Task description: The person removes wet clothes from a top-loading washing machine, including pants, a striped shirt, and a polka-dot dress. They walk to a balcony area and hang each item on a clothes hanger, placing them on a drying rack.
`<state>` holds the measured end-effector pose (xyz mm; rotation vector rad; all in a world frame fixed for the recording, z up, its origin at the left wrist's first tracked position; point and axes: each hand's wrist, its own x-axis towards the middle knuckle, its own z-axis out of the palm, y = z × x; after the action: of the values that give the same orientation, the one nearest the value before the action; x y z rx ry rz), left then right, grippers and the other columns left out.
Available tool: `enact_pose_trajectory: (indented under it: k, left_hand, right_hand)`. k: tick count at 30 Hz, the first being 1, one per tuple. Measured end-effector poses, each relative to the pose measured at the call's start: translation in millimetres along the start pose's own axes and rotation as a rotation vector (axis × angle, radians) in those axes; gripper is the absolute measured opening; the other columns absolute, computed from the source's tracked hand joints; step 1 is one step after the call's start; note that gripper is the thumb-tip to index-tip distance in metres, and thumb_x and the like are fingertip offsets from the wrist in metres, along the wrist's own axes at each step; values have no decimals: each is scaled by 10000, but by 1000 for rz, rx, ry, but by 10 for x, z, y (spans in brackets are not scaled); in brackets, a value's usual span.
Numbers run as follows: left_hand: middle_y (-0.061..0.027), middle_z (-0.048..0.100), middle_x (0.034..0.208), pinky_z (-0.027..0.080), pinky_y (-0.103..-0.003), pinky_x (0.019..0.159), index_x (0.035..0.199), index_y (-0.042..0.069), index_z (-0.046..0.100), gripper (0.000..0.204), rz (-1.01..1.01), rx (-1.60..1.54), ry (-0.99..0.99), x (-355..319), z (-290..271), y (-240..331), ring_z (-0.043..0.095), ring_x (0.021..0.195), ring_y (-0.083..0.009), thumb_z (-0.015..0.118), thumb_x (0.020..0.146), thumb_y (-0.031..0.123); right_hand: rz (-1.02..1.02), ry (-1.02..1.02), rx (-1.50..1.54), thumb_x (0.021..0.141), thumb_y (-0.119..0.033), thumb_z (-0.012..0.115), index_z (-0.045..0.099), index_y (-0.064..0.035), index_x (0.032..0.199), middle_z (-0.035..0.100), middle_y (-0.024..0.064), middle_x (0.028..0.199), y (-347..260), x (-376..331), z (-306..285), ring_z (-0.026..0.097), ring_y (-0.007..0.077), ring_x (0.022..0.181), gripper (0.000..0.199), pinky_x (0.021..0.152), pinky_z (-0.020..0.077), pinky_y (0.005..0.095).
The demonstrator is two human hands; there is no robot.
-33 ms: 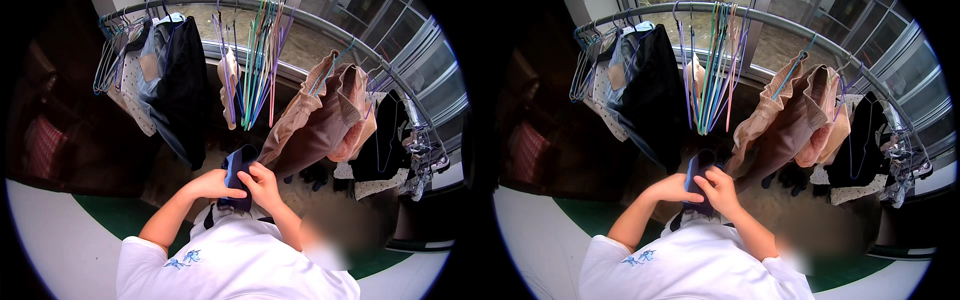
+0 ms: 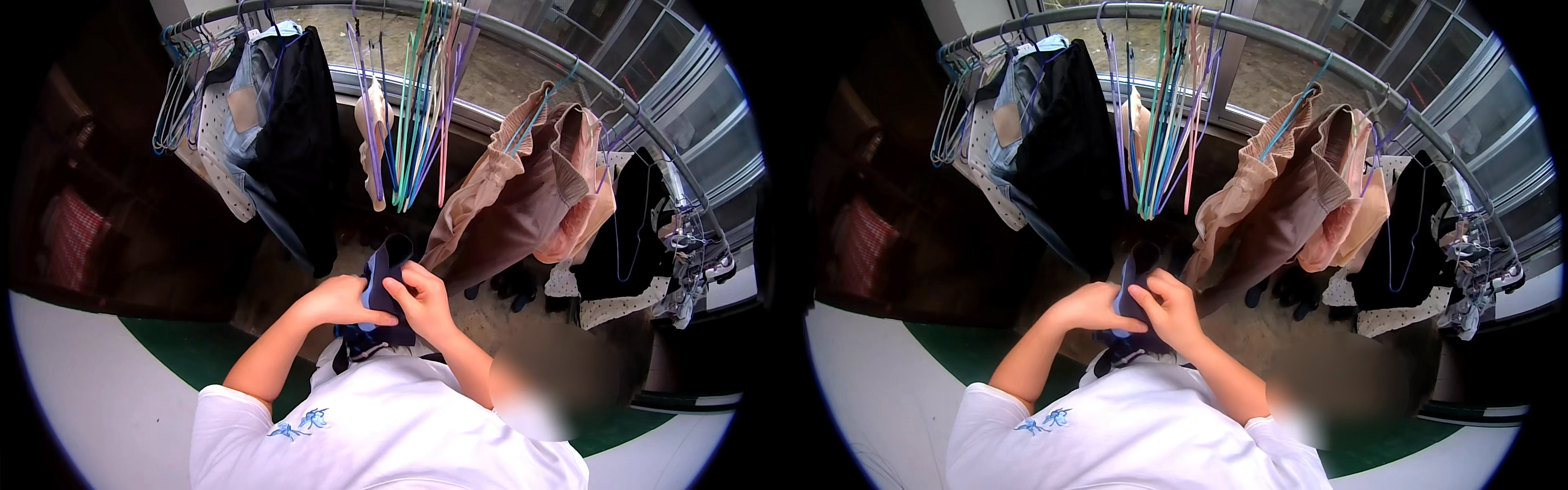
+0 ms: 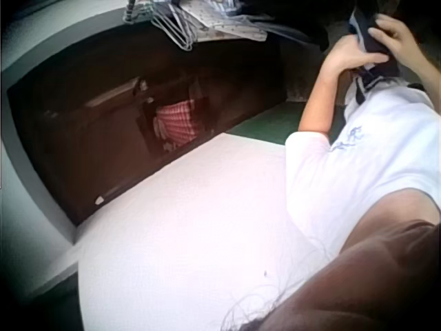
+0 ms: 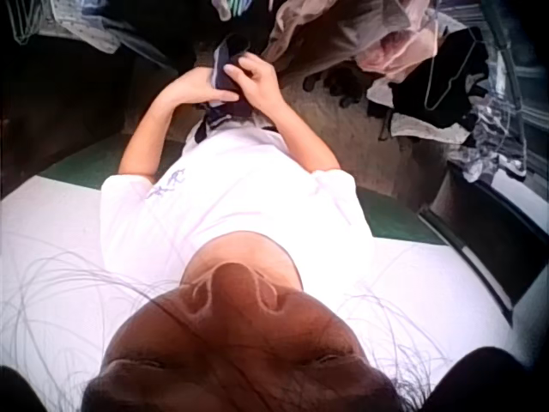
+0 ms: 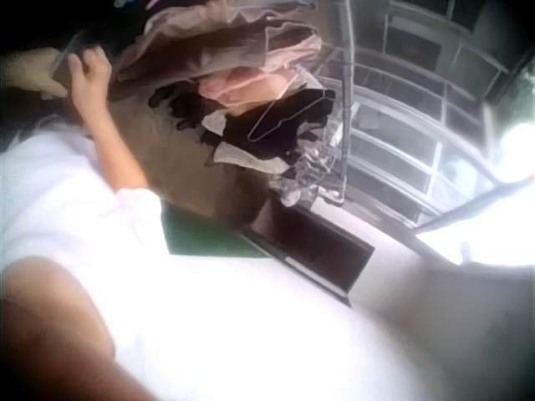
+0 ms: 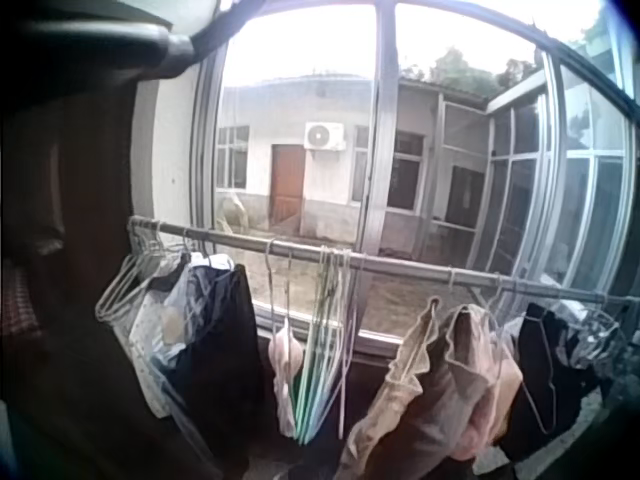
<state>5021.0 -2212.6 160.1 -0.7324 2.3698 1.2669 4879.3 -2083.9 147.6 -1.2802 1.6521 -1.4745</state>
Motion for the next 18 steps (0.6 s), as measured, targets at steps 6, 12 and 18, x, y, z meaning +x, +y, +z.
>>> enact_pose_trajectory:
  k: [6, 12, 18]
  left_hand:
    - [-222, 614, 1158, 501, -364, 885, 1288, -60, 468, 777, 239, -297, 269, -165, 12, 74, 627, 1046, -289, 818, 746, 371]
    - [-70, 629, 1167, 485, -291, 945, 1262, -24, 532, 443, 265, -876, 14, 106, 183, -643, 592, 1059, -128, 708, 868, 70]
    - [-88, 690, 1107, 532, -310, 882, 1178, 4, 624, 278, 112, -1469, -112, -76, -30, -1010, 659, 974, -161, 555, 987, 193]
  right_hand:
    - [-62, 30, 72, 907, -97, 628, 568, 64, 823, 508, 109, 780, 40, 102, 129, 494, 197, 683, 191, 620, 405, 297]
    - [114, -64, 262, 1022, -214, 514, 597, -12, 921, 480, -53, 775, 175, 118, -32, 454, 53, 750, 240, 671, 389, 219]
    - [330, -344, -96, 959, -240, 582, 548, 25, 712, 528, -18, 627, 41, 358, -655, 414, 73, 630, 364, 578, 382, 275]
